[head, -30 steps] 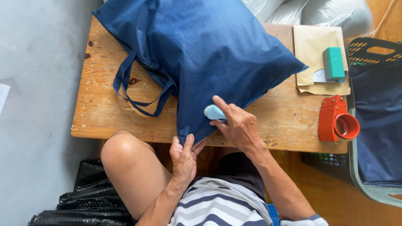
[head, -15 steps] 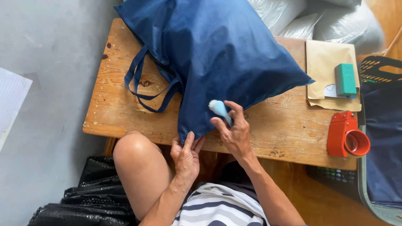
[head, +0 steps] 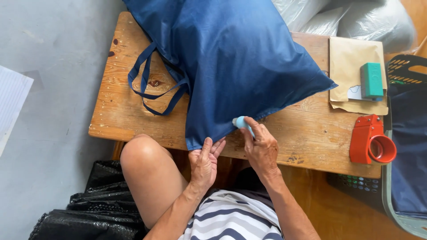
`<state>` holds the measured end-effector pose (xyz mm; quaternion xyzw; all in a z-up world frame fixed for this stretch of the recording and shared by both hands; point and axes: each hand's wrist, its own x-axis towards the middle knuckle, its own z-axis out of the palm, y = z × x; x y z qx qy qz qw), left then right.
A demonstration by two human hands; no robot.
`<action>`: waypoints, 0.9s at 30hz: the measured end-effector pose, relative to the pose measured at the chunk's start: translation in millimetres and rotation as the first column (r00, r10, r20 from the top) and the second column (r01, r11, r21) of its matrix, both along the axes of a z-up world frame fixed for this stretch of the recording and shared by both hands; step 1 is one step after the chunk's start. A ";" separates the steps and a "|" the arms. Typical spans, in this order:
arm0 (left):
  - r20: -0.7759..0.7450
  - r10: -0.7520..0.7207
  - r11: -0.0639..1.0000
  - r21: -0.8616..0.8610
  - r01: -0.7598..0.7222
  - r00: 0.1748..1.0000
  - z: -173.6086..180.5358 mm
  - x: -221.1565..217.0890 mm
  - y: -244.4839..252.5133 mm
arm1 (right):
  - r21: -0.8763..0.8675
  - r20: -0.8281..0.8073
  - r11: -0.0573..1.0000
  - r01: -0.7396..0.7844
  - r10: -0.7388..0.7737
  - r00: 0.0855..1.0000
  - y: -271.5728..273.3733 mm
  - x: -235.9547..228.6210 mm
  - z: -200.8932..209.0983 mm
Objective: The person uses a small brush to scrub the seams and handles of a blue tote bag placed on a wooden table. They work along the bottom edge, side seams, and handle attachments, then flip the bag to clean the opposite side and the plastic packaging covering the white contents inside.
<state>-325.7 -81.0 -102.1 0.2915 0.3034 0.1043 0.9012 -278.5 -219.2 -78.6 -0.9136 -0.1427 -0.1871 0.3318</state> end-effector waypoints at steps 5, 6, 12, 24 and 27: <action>0.003 0.062 0.985 0.161 -0.062 0.998 -103.0 -4.0 1.8 | 0.229 -0.155 0.962 -0.152 0.190 0.969 33.7 -31.5 -9.6; 0.007 0.056 0.985 0.162 -0.056 0.998 -75.1 -2.4 2.6 | 0.229 -0.151 0.962 -0.147 0.184 0.971 28.5 -26.5 -10.2; 0.005 0.039 0.989 0.145 -0.039 0.999 6.2 0.8 3.9 | 0.276 -0.053 0.961 0.018 -0.004 0.999 -7.6 -4.5 5.4; 0.000 -0.081 0.991 -0.104 0.080 0.997 17.9 30.0 -30.2 | 0.294 0.000 0.952 0.081 -0.085 0.996 -20.0 10.5 -0.7; 0.003 -0.084 0.990 -0.110 0.084 0.996 25.0 35.1 -34.6 | 0.342 -0.030 0.940 -0.012 0.023 0.999 -11.7 -1.6 2.3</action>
